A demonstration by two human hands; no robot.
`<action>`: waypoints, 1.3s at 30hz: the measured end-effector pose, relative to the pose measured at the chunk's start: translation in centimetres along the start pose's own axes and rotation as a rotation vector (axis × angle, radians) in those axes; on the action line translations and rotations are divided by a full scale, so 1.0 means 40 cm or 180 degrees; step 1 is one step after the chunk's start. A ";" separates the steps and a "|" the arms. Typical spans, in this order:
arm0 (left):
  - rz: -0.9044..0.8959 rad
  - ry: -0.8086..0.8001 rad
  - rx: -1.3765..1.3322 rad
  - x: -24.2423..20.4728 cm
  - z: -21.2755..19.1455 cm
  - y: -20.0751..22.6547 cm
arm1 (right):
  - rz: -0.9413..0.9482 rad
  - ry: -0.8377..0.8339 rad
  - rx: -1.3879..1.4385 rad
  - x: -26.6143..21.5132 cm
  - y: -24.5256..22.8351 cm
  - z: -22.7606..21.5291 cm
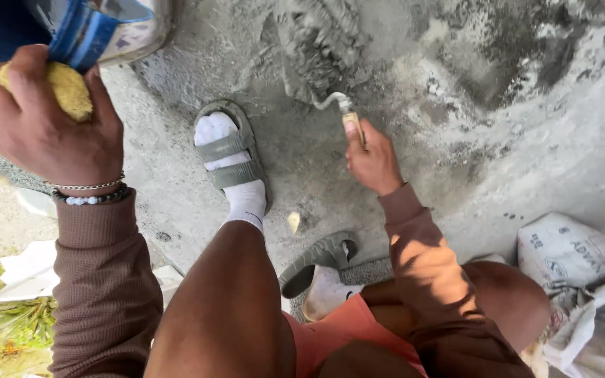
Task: Smoothing wet cement on a floor surface using a hand trowel and a sponge
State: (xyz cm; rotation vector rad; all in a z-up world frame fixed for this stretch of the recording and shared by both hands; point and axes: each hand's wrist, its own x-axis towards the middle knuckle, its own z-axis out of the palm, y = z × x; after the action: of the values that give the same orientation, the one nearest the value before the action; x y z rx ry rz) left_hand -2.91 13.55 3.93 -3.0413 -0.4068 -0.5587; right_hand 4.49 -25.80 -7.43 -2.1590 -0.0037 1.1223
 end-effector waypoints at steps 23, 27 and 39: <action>-0.0182 0.0059 -0.0313 0.024 -0.024 0.040 | 0.0745 0.0026 0.2376 -0.025 0.134 -0.048; -0.0187 0.0180 -0.0036 0.022 -0.012 0.034 | 0.0648 0.0096 0.2619 -0.011 0.173 -0.057; -0.0330 0.0115 -0.0157 -0.003 -0.003 0.028 | 0.0867 0.0213 0.2557 -0.107 0.139 -0.079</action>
State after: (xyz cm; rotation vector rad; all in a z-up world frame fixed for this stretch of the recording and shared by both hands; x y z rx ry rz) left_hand -2.76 12.41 4.02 -3.0657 -0.5603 -0.6371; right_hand 2.42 -33.15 -6.35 -1.4875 0.6734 0.9650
